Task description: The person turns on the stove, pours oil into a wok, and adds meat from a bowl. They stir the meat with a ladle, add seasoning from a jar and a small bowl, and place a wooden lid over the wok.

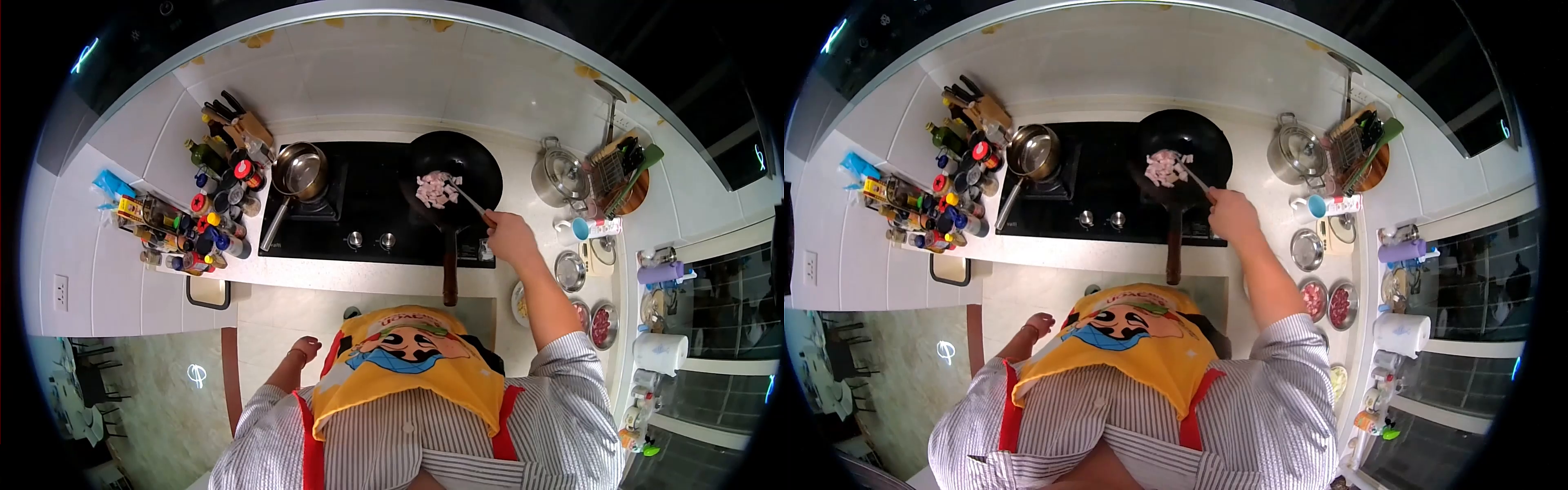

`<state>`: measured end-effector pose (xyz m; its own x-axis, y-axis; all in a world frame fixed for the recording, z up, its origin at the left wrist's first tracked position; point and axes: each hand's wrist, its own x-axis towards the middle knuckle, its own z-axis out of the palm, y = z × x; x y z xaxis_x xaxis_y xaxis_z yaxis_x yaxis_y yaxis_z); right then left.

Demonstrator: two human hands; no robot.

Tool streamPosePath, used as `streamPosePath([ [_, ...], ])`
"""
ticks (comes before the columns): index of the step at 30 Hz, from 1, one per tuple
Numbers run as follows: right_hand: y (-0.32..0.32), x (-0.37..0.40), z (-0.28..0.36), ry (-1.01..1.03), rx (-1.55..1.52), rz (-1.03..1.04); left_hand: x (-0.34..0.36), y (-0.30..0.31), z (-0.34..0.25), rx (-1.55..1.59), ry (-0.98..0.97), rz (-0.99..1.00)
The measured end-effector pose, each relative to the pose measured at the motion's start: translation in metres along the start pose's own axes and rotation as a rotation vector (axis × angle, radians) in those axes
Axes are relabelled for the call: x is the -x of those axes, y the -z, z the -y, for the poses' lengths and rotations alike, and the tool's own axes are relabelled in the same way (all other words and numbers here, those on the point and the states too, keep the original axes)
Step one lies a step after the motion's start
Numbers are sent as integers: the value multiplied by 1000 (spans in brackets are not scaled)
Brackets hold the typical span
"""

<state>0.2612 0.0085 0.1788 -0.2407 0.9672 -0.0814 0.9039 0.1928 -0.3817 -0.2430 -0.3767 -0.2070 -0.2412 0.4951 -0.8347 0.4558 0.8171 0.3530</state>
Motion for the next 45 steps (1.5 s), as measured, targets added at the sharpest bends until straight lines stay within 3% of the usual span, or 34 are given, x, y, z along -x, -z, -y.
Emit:
streamPosePath([
  [5, 58, 30, 13, 25, 239, 118, -9, -4, 19, 47, -6, 6],
  [10, 31, 9, -4, -3, 242, 78, -7, -7, 21, 13, 41, 80],
  [18, -21, -11, -10, -39, -20, 7, -13, 1, 15, -26, -22, -4],
  [26, 76, 41, 29, 48, 258, 201, 6, -4, 6, 56, 44, 30],
  [29, 57, 29, 9, 40, 296, 188, -11, -19, 37, 2, 25, 60],
  [35, 21, -4, -30, -45, 179, 10, 3, -11, 18, 35, 31, 42],
  [40, -6, -11, -34, -5, 47, 33, -20, -7, 24, -27, -17, 15],
  [45, 64, 27, 10, -35, 182, 139, -8, -5, 7, 76, -5, 30],
])
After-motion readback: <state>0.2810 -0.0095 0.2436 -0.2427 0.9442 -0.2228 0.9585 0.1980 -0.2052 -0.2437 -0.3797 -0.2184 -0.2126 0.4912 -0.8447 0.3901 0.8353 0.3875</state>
